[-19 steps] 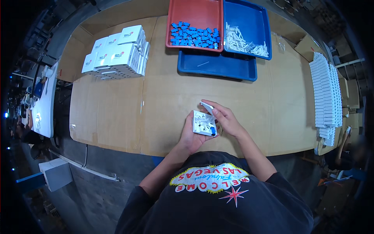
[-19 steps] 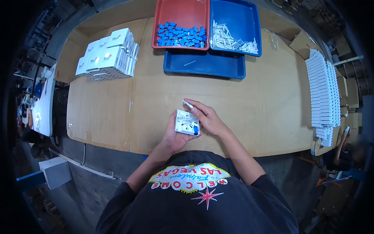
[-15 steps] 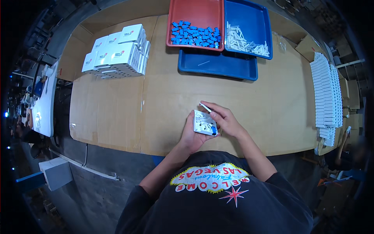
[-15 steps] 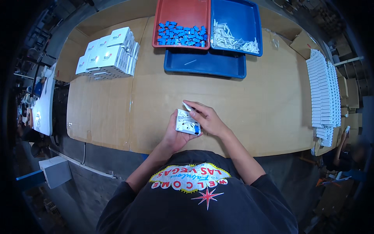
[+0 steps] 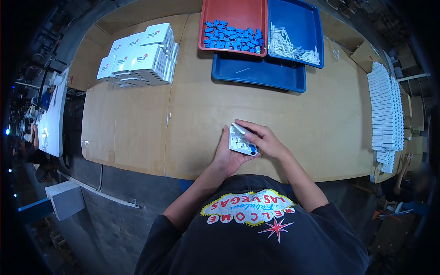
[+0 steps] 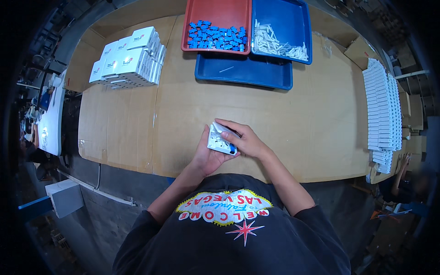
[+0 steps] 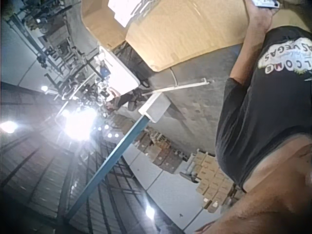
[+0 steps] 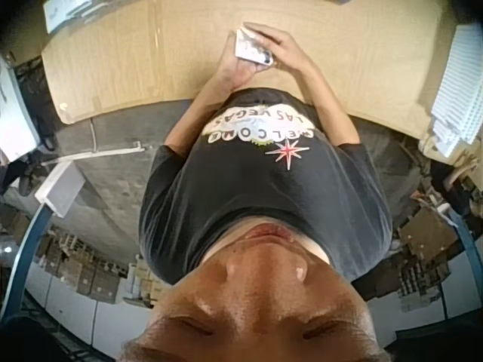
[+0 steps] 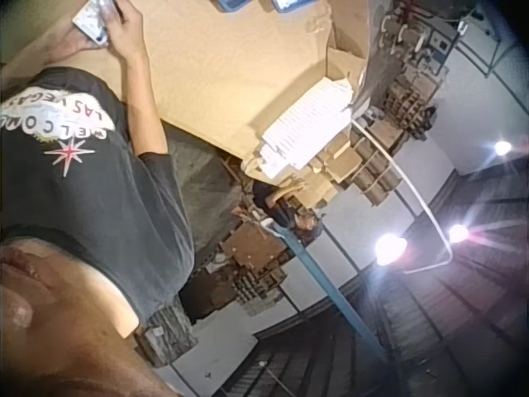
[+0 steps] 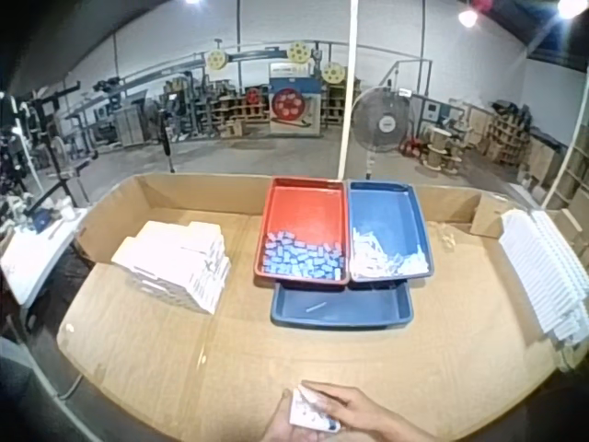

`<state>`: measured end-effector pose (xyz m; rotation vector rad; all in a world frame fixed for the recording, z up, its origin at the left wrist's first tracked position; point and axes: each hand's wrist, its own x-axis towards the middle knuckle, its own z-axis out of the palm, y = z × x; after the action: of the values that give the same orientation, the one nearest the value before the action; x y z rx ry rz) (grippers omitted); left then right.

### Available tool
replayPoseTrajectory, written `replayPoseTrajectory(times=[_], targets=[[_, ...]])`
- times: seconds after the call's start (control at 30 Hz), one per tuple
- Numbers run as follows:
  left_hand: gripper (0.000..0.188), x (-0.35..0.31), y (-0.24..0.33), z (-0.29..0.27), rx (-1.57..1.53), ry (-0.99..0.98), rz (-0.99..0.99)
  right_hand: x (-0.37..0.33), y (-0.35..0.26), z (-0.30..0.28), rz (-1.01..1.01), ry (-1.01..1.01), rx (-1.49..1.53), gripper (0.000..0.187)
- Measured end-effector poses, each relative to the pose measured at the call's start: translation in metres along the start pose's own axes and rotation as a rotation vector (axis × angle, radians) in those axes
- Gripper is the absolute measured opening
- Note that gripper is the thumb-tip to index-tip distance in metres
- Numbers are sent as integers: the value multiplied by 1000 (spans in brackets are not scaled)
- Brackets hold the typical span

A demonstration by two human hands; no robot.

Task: The person is shown assembling and packaging small electronic or plastic components into boxes.

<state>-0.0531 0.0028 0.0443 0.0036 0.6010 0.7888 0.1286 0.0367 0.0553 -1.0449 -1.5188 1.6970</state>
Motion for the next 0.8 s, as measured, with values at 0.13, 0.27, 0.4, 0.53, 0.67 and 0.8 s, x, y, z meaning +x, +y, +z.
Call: replayPoseTrajectory(times=[0.13, 0.27, 0.4, 0.53, 0.67, 0.8], targets=[[72, 2, 4, -3, 15, -31, -18, 1, -1, 0, -24, -44, -38, 50], [74, 5, 5, -4, 4, -40, -42, 3, -5, -5, -4, -85, 37, 49], [71, 8, 5, -7, -17, -28, -49, 7, -12, -5, 89, -104, 151, 46], [66, 11, 10, 2, -23, -5, -58, 9, -6, -1, 75, -38, 23, 43], [63, 13, 17, 6, -37, 17, -63, 11, -4, 1, 117, 18, 58, 41], [62, 20, 17, -1, -76, 30, -110, 12, 3, -1, 102, 56, 37, 41]])
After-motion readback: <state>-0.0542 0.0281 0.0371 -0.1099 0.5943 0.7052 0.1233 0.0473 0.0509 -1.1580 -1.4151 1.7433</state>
